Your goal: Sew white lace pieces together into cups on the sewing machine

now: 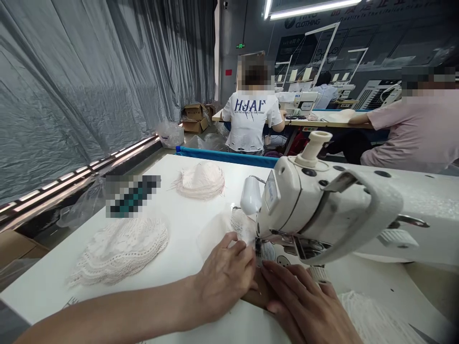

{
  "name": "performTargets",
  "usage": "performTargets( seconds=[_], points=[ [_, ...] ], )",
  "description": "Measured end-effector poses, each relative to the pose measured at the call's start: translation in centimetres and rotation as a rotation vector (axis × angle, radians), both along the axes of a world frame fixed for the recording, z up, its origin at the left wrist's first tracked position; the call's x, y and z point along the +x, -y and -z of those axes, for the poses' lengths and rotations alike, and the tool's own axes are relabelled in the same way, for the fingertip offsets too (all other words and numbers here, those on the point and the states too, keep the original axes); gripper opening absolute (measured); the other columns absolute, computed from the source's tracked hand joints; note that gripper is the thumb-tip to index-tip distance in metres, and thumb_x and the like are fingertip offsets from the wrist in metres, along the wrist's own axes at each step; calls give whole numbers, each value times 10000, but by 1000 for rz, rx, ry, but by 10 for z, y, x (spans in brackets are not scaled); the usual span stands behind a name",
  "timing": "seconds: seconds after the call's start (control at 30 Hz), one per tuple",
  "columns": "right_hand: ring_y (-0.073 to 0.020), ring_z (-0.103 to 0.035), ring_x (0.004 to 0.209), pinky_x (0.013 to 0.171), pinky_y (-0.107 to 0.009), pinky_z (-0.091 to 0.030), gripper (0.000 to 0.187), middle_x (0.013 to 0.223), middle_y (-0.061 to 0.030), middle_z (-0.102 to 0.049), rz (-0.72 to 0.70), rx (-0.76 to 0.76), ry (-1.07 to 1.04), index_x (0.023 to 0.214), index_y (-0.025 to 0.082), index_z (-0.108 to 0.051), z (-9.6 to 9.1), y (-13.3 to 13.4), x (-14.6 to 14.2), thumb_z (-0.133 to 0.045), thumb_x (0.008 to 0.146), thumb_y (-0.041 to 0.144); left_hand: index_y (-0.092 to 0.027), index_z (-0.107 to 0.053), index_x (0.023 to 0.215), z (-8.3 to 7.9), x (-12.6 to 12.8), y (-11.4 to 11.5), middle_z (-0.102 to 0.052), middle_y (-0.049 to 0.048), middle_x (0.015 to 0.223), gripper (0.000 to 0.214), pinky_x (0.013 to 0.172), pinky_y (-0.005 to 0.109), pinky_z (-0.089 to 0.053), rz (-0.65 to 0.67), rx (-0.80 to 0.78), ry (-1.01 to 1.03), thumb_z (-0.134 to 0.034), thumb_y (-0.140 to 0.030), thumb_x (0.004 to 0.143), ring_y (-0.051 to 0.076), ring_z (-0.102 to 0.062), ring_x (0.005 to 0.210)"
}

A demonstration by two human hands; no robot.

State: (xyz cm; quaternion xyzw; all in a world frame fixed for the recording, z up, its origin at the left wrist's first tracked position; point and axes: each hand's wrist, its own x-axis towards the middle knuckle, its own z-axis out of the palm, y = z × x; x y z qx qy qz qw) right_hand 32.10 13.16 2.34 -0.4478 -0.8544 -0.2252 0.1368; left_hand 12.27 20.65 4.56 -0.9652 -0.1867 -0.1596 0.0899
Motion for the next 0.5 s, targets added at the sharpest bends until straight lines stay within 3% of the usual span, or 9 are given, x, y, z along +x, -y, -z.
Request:
performTargets(
  seconds=[0.27,0.4,0.5],
  points=[
    [-168,-653,691,644,-336,-437,353,1007,-83,-702,13,42,-179,1045,149,-609,-7,-3,-8,-296,975,296,-97,-581,961,-2,0,-1,-571,55,941,268,925,370,-354,-36,-3,-27,-460,-333,929,201,-520,970],
    [-156,-654,584,495,-253,-497,276,783,-38,-704,152,-101,-341,1089,187,-539,-6,2,-7,-352,950,335,-147,-600,843,15,1,32,-614,31,849,239,823,328,-414,7,-123,29,-474,-336,918,172,-557,847],
    [-156,-655,534,394,-214,-486,278,723,0,-683,210,-262,-475,1086,232,-518,-6,8,-8,-478,881,416,-189,-605,847,24,-4,61,-644,11,854,182,743,243,-430,201,-240,49,-459,-267,923,124,-551,775]
  ],
)
